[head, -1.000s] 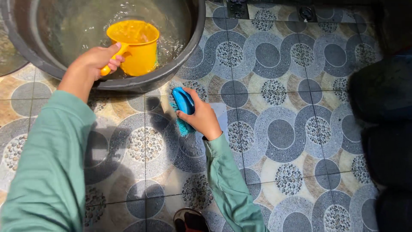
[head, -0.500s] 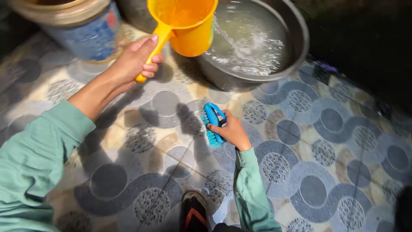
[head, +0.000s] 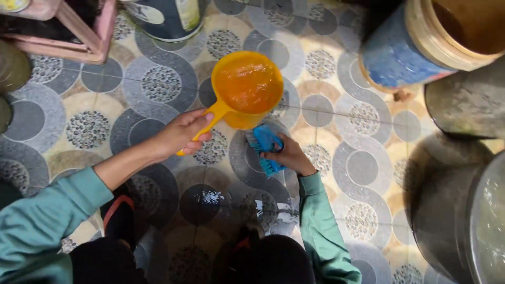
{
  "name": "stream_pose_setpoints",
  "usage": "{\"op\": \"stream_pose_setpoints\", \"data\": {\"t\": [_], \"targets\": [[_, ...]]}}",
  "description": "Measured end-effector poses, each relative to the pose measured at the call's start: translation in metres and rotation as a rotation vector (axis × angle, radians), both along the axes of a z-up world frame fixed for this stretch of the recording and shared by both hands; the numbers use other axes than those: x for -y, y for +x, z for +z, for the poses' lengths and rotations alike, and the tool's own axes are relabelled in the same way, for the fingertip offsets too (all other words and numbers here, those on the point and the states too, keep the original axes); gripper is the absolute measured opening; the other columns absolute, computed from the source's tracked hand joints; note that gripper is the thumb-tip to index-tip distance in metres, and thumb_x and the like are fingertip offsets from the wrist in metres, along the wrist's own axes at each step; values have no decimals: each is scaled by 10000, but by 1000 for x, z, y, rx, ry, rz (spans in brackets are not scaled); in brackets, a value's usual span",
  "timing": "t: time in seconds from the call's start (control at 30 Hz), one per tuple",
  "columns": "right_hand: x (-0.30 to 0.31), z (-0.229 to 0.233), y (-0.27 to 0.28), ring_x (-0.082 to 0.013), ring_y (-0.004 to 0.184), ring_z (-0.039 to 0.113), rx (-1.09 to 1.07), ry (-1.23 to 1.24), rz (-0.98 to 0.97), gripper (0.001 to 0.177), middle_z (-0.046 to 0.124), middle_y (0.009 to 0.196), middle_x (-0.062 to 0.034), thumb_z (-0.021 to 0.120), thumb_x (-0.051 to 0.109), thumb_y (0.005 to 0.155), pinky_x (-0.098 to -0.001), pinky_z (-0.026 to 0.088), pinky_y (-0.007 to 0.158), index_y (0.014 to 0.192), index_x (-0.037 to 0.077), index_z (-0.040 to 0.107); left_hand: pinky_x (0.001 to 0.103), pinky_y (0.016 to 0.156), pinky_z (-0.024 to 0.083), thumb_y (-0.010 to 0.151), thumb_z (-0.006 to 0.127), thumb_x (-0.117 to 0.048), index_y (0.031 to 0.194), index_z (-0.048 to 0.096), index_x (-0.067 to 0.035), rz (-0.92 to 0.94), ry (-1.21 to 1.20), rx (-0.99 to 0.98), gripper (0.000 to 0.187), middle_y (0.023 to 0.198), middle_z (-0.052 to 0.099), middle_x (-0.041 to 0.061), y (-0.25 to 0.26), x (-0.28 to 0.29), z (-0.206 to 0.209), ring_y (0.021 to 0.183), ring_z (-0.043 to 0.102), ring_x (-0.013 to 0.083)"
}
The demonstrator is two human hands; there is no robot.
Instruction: The person repeatedly scoops water from a metal basin using a yellow plastic scoop and pours it onto a tiled floor. They scrub the wet floor with a blue brush, moving around several large plastic containers and buckets. The person refills the scoop multiple times and continues scrubbing different sections of the floor.
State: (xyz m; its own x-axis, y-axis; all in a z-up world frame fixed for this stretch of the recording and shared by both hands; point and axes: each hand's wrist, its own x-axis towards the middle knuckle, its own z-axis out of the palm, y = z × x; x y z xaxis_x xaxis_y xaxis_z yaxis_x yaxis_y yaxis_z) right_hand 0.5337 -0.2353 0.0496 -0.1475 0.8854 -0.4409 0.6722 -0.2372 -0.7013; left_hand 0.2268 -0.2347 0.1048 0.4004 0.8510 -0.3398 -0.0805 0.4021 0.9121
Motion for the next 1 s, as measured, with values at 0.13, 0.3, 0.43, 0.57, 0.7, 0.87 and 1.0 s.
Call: {"op": "stream_pose_setpoints", "data": {"t": [0.13,0.3,0.43,0.57,0.7,0.87,1.0], "targets": [[-44,-54,-97,-417,897,675,-93,-173,253,623,658,935,-215,855,539,734,-504,522,739,1063,89,577,242,258,347,1057,538,-344,1335,536,-107,178,-194,-20,365,658,404,55,-114,3,-43,370,371,93],[-69,-109,-190,-477,1225,604,-40,-427,381,926,613,1281,-291,851,612,757,-587,521,996,1385,35,490,209,308,401,1075,513,-360,1277,523,-98,262,-415,-56,331,710,427,28,-226,-6,-96,420,422,63],[-85,-136,-233,-477,1147,593,-50,-481,320,864,596,1226,-299,848,627,757,-579,500,940,1262,10,517,185,384,388,1080,495,-326,1192,478,-96,409,-570,-76,256,753,444,-4,-252,-57,-111,478,418,45],[-85,-180,-262,-437,990,646,-81,-520,-53,754,626,1065,-259,905,627,700,-535,523,764,1055,79,528,222,520,439,1047,568,-113,1175,537,34,545,-766,333,198,797,477,86,-285,-130,-195,550,450,174],[-63,-133,-274,-318,832,701,-160,-554,-315,670,699,907,-173,943,535,718,-432,559,633,1025,100,535,187,415,411,1014,470,-203,1225,429,24,668,-758,-165,313,784,524,58,-253,-216,-252,535,531,85],[-44,65,-301,-315,819,605,-383,-705,-711,729,614,949,-221,940,422,764,-416,513,665,1164,-18,518,379,484,616,997,532,-337,1257,440,74,571,-747,-270,494,848,630,157,-233,-184,-249,610,667,189],[15,95,-291,-321,839,606,-373,-768,-814,749,558,987,-216,947,405,785,-411,508,671,1185,-40,496,287,466,494,1033,512,-246,1229,378,85,564,-811,-113,408,832,558,120,-228,-128,-193,613,574,149]]}}
